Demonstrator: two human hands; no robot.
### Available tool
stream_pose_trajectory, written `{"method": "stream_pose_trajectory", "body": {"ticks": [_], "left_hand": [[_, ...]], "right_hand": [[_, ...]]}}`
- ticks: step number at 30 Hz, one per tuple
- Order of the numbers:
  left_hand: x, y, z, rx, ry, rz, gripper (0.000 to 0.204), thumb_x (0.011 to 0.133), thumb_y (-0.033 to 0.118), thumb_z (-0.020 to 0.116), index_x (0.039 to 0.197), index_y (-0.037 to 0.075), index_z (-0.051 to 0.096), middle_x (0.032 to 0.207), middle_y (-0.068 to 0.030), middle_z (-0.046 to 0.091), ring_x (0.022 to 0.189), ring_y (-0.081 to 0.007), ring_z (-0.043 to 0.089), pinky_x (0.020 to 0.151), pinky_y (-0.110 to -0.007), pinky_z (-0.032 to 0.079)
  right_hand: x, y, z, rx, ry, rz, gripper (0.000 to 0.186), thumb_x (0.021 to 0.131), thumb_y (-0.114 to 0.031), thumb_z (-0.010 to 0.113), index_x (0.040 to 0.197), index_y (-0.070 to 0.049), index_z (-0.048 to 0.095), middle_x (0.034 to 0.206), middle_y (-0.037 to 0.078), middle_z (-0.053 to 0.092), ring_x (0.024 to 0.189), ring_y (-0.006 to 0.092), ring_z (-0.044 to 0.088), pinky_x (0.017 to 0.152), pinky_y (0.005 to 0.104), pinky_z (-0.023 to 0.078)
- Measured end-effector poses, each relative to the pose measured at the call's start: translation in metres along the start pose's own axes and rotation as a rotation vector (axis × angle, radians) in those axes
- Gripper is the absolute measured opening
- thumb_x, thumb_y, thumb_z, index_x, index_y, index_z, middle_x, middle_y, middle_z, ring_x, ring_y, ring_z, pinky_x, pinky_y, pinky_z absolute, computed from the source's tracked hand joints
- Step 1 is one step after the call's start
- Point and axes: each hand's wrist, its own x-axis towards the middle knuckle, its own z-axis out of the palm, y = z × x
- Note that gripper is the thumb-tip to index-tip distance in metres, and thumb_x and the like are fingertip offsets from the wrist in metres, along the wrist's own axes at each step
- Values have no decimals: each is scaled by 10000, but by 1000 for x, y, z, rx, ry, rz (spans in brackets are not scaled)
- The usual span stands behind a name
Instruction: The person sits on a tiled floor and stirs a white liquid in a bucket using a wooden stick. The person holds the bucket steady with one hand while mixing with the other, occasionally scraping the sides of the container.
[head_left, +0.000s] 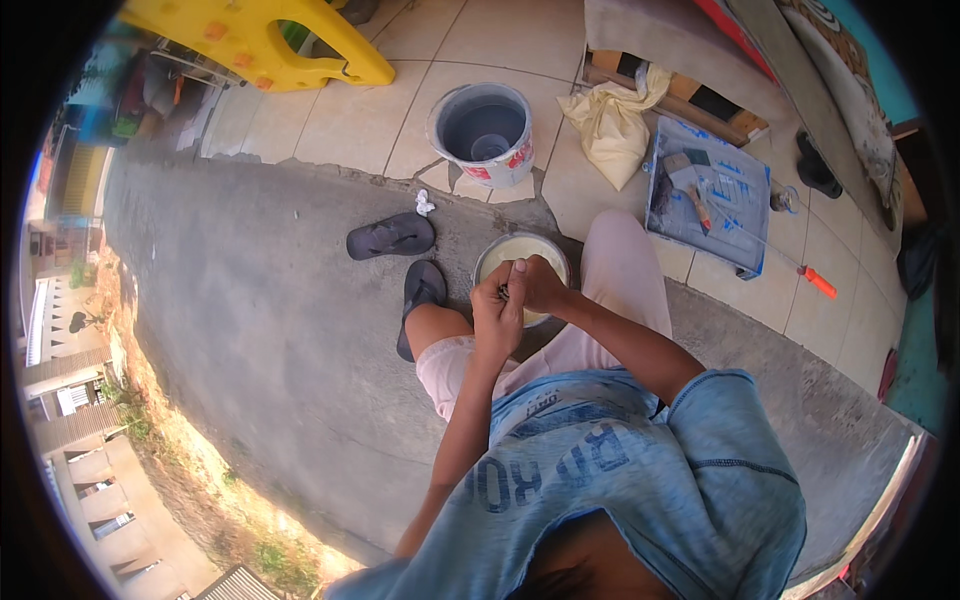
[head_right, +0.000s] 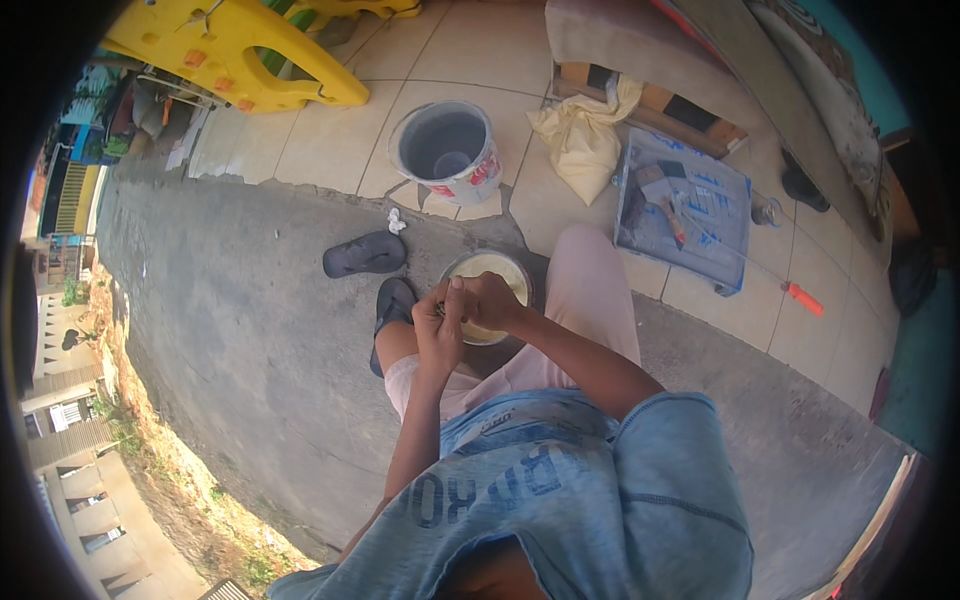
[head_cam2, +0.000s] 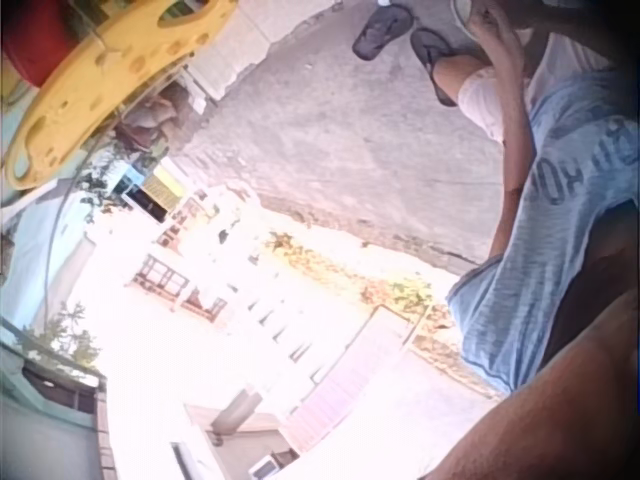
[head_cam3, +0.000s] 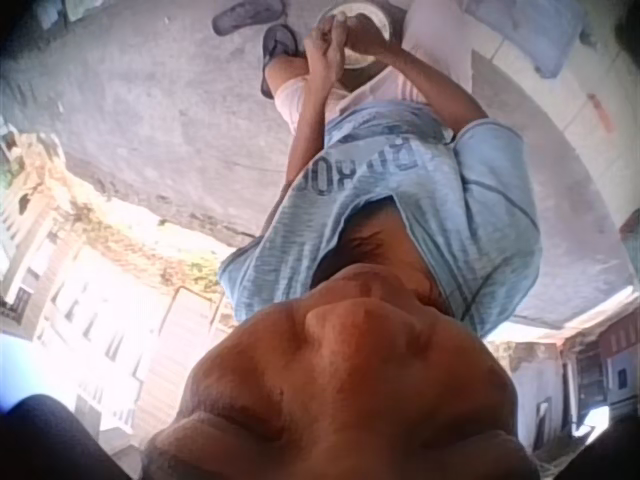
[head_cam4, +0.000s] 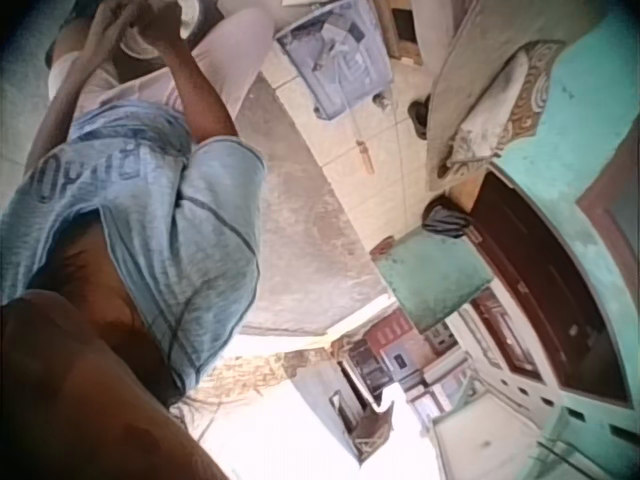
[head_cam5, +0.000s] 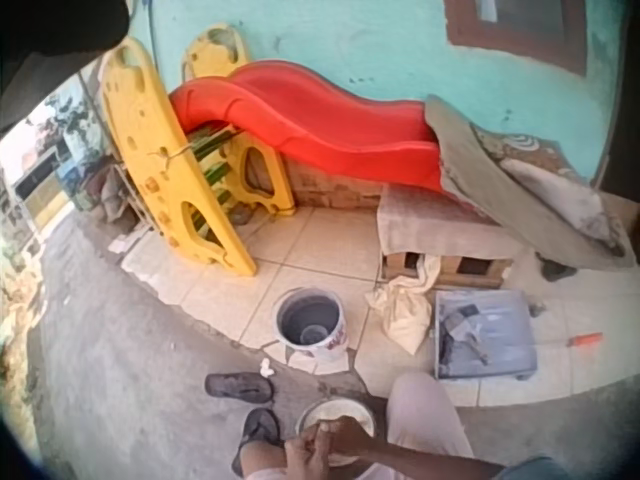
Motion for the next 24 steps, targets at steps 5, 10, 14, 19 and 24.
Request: {"method": "stream_pose_trajectory", "body": {"ticks": [5,10,14,19,24], "left_hand": [[22,-5,-16,-2,61,60,369,961,201,475,669,-21,507,560,-27,460,555,-71,378,500,-246,341],[6,-2,-39,64,120,43,382,971,186,447,653,-18,506,575,-16,473,554,-65,373,501,-241,328],[-14,3,-42,167,108,2,338,942,150,502,662,-39,501,529,-43,424,525,-71,355,469,-255,315],[-36,0,-19,113,48,-48,293,913,149,553,696,-46,519,537,-95,435,525,-94,383,475,-289,347],[-24,21,4,76,-12,16,209,908,152,536,832,-43,545,675,-175,529,616,-298,537,607,-356,438]], "right_hand": [[39,7,15,57,57,-7,219,755,-305,579,729,-91,617,582,91,605,539,301,609,505,363,470],[42,-6,53,239,48,-34,159,653,-190,670,742,-72,613,619,133,604,585,314,613,520,363,465],[15,-15,69,235,-27,-27,142,632,-156,672,700,-55,598,607,154,589,582,321,606,519,373,459],[-29,12,59,218,-273,119,306,741,-290,600,644,-4,546,589,172,564,567,315,596,523,371,442],[-17,18,4,245,-193,48,284,780,-197,586,598,-49,424,511,25,420,515,88,444,453,295,345]]}}
